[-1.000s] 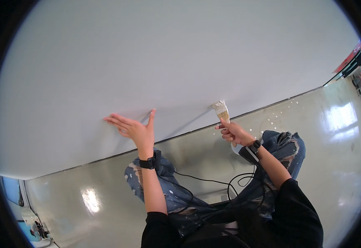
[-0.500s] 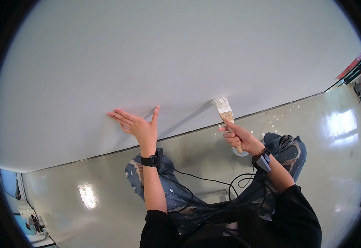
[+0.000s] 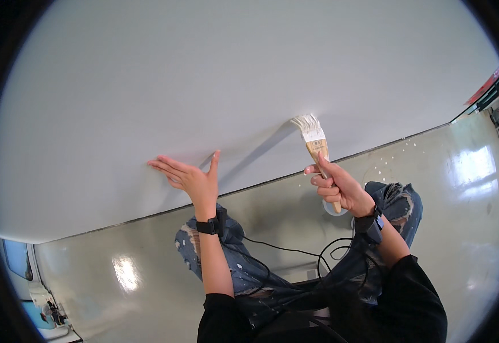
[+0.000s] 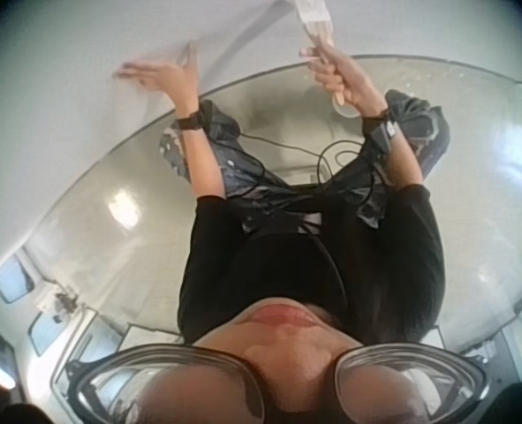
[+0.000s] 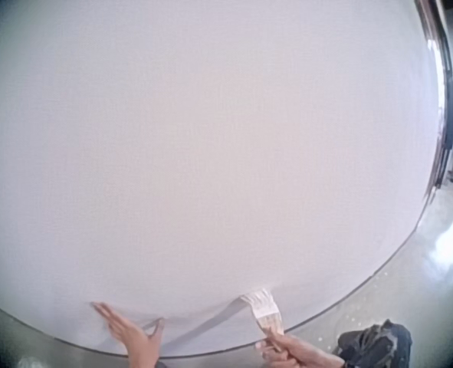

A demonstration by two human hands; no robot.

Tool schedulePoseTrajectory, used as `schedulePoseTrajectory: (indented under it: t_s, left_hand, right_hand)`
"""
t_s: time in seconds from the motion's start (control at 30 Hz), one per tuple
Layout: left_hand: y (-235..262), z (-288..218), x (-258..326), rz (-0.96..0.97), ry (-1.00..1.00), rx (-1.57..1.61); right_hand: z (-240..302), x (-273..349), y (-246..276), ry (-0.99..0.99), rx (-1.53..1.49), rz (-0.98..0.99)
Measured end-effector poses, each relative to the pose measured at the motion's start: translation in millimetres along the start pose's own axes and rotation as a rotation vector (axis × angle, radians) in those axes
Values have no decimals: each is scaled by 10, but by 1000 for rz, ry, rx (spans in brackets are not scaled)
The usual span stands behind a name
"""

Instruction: Apply white paint to a wall surface using a hand-held brush.

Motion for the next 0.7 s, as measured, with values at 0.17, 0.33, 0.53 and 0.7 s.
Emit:
schedulePoseTrajectory:
  t_s: [0.17, 0.33, 0.53, 0.7]
  left_hand:
    - [10, -21, -5, -4, -18, -2]
    - [7, -16, -6, 11, 5, 10]
    - [18, 7, -7, 7, -2, 1]
    - [6, -12, -1, 8, 8, 42]
  right_hand:
    - [1, 4, -14, 0, -25, -15]
    - [1, 8, -4, 3, -19, -4]
    - [-92, -88, 123, -23, -42, 32]
    - [-184, -303, 412, 0, 17, -74]
Point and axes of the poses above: each hand's wrist, its own x-axis away from the middle knuckle, its own y-axis out of the back of the hand, z = x × y, the point moved 4 cm from there along -x, towards the middle knuckle, and after that the axes turned 11 degrees about x, right-handed, at the moved point
